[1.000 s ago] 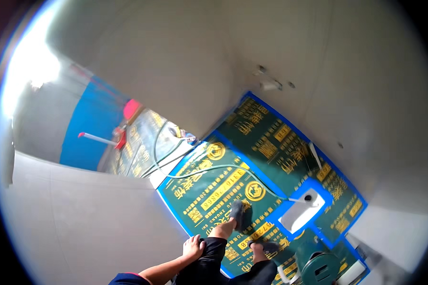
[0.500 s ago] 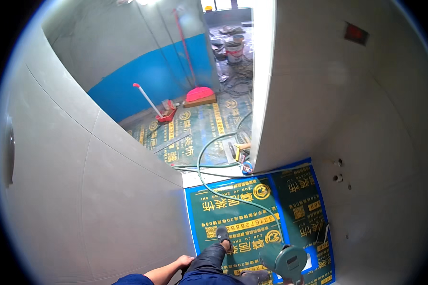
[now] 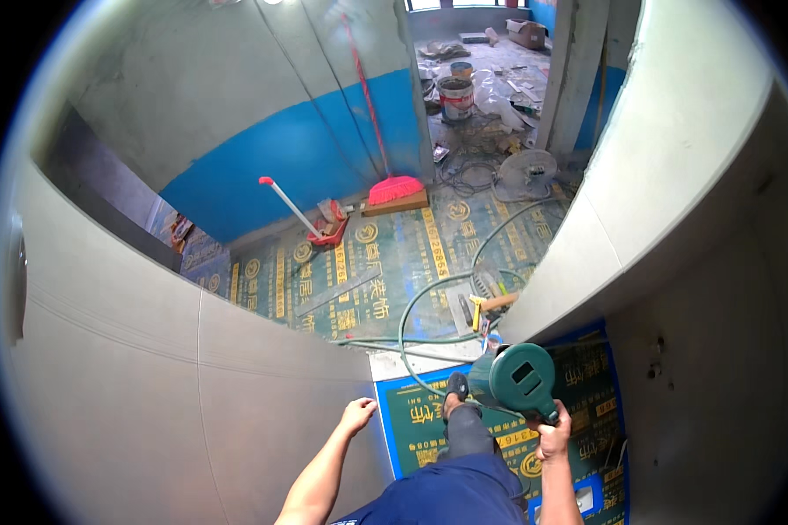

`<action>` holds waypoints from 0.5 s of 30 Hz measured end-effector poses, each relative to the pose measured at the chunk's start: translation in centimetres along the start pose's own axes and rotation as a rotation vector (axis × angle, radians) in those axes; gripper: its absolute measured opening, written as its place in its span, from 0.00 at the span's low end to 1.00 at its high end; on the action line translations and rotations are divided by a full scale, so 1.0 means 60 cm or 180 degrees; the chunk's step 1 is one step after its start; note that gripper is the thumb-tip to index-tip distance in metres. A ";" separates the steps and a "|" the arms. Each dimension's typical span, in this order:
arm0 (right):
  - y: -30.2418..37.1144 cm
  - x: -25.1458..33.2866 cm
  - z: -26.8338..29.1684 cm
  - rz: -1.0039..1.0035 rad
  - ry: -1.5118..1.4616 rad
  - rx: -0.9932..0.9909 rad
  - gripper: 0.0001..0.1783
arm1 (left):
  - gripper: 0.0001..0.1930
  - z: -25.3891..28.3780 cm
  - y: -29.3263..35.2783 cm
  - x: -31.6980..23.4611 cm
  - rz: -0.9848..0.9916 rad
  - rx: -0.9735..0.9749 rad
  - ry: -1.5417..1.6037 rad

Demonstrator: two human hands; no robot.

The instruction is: The person positions a metal drain cover into a floor opening and uses a rubber mallet to tap floor tiles. They handle a yellow bucket and a small cardboard box containing components.

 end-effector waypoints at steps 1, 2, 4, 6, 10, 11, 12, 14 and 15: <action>-0.040 0.006 -0.028 0.0012 0.0061 0.0085 0.23 | 0.17 0.031 -0.021 0.013 0.0008 -0.0063 0.0065; -0.079 0.014 -0.049 -0.0071 0.0134 0.0205 0.23 | 0.16 0.059 -0.038 0.028 0.0035 -0.0110 0.0179; -0.159 0.032 -0.085 -0.0098 0.0179 0.0278 0.22 | 0.14 0.090 -0.061 0.024 0.0342 -0.0076 0.0555; -0.235 0.056 -0.141 -0.0176 0.0226 0.0326 0.23 | 0.11 0.126 -0.059 0.019 0.0952 -0.0089 0.1259; -0.377 0.088 -0.226 -0.0313 0.0116 0.0395 0.26 | 0.11 0.128 -0.063 0.042 0.1602 0.0121 0.1751; -0.415 0.093 -0.237 -0.0263 0.0088 0.0425 0.27 | 0.13 0.126 -0.074 0.041 0.1623 0.0299 0.1696; -0.451 0.107 -0.260 -0.0275 0.0038 0.0377 0.27 | 0.12 0.120 -0.088 0.041 0.1772 0.0302 0.1954; -0.511 0.129 -0.301 -0.0290 -0.0065 0.0207 0.28 | 0.10 0.106 -0.122 0.044 0.1933 0.0603 0.2114; -0.547 0.134 -0.311 -0.0209 -0.0018 0.0117 0.29 | 0.10 0.112 -0.162 0.042 0.1920 0.0887 0.2016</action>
Point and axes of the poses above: each hand's wrist, its own y-axis away from the middle knuckle, its own z-axis out of the back of the hand, x = y × z, the point moved 6 cm from there along -y, towards the middle knuckle, and after that the axes turned 10 degrees about x, right-handed, at the moved point
